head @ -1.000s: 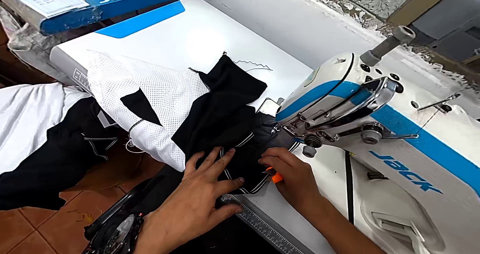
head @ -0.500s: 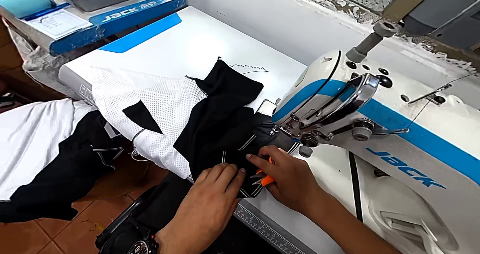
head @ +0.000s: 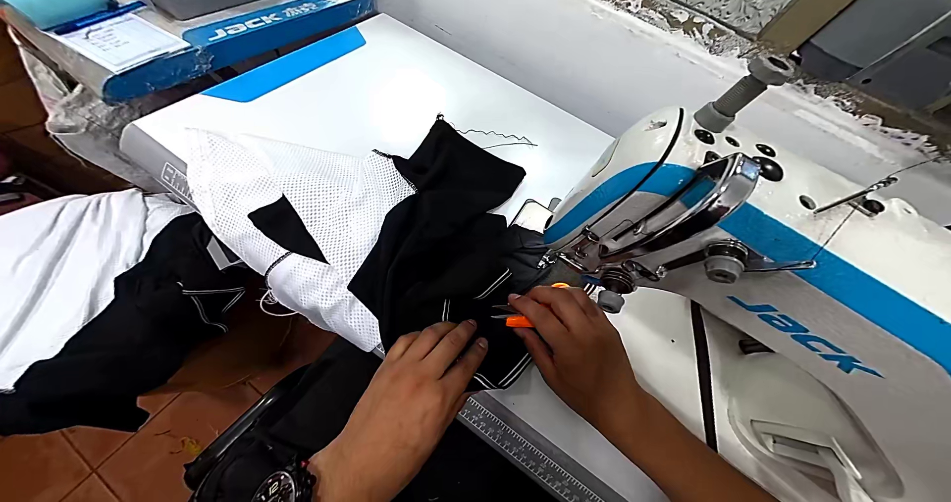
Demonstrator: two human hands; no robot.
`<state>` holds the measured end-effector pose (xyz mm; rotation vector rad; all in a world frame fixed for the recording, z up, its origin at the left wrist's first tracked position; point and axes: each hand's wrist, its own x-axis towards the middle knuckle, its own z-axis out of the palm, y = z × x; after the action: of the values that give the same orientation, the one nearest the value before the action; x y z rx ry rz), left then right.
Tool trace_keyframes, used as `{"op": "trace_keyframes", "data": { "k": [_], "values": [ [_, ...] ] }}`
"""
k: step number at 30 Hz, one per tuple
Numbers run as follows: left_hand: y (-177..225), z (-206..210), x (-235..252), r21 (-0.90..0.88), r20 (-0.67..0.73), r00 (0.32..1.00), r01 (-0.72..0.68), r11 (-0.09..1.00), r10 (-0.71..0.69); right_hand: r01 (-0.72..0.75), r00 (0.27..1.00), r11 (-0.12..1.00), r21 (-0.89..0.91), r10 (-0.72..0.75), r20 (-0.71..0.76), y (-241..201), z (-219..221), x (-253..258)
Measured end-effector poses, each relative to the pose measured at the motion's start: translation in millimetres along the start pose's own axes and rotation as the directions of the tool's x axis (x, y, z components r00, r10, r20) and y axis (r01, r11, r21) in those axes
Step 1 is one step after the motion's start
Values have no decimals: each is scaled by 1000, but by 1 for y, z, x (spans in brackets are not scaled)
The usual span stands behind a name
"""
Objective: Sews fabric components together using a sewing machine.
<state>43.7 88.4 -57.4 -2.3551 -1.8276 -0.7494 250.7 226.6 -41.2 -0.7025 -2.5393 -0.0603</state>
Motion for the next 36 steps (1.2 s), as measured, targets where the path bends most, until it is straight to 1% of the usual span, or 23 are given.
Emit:
{"op": "trace_keyframes", "data": {
  "k": [8,11,13,16,18,19,21,23,25,27,29,31,33,36],
  "values": [
    [0,3,-1,-8,-13,1000,14,1000,-14,70,998,992,-101,-70,-2,-6,-1,2],
    [0,3,-1,-11,-15,1000,14,1000,-14,80,997,992,-95,-82,-8,-9,1,5],
    [0,3,-1,-18,-15,1000,15,1000,-15,16,1000,1000,-11,-16,-18,-11,3,7],
    [-1,2,0,-35,-16,1000,14,999,-15,-190,980,962,194,198,-20,-9,-1,5],
    [-1,2,0,-43,-9,1000,18,999,-18,-250,963,938,239,267,-39,-7,-3,1],
    [-1,2,-1,-44,-6,1000,20,999,-20,-252,961,934,253,273,-50,-7,-2,0],
    [-1,3,-1,-40,-9,1000,20,999,-20,-202,974,935,291,222,-39,-11,-1,4],
    [-1,3,0,-39,-19,1000,15,999,-16,-119,992,947,298,127,-7,-18,2,13],
    [-1,2,0,-51,-29,999,12,999,-14,-45,999,966,254,44,8,-25,7,22],
    [-1,2,0,-63,-31,999,16,998,-18,-5,1000,983,184,3,11,-27,9,27],
    [-2,2,0,-59,-30,999,13,998,-15,-26,1000,993,112,27,-13,-21,6,26],
    [-2,3,-1,-53,-33,999,11,999,-13,-71,996,994,85,75,-42,-11,2,23],
    [-2,3,-1,-54,-31,999,12,998,-14,-103,994,984,144,108,-30,-7,2,20],
    [-2,3,-1,-65,-25,1000,14,998,-16,-134,991,954,268,131,30,-13,2,21]
  ]
}}
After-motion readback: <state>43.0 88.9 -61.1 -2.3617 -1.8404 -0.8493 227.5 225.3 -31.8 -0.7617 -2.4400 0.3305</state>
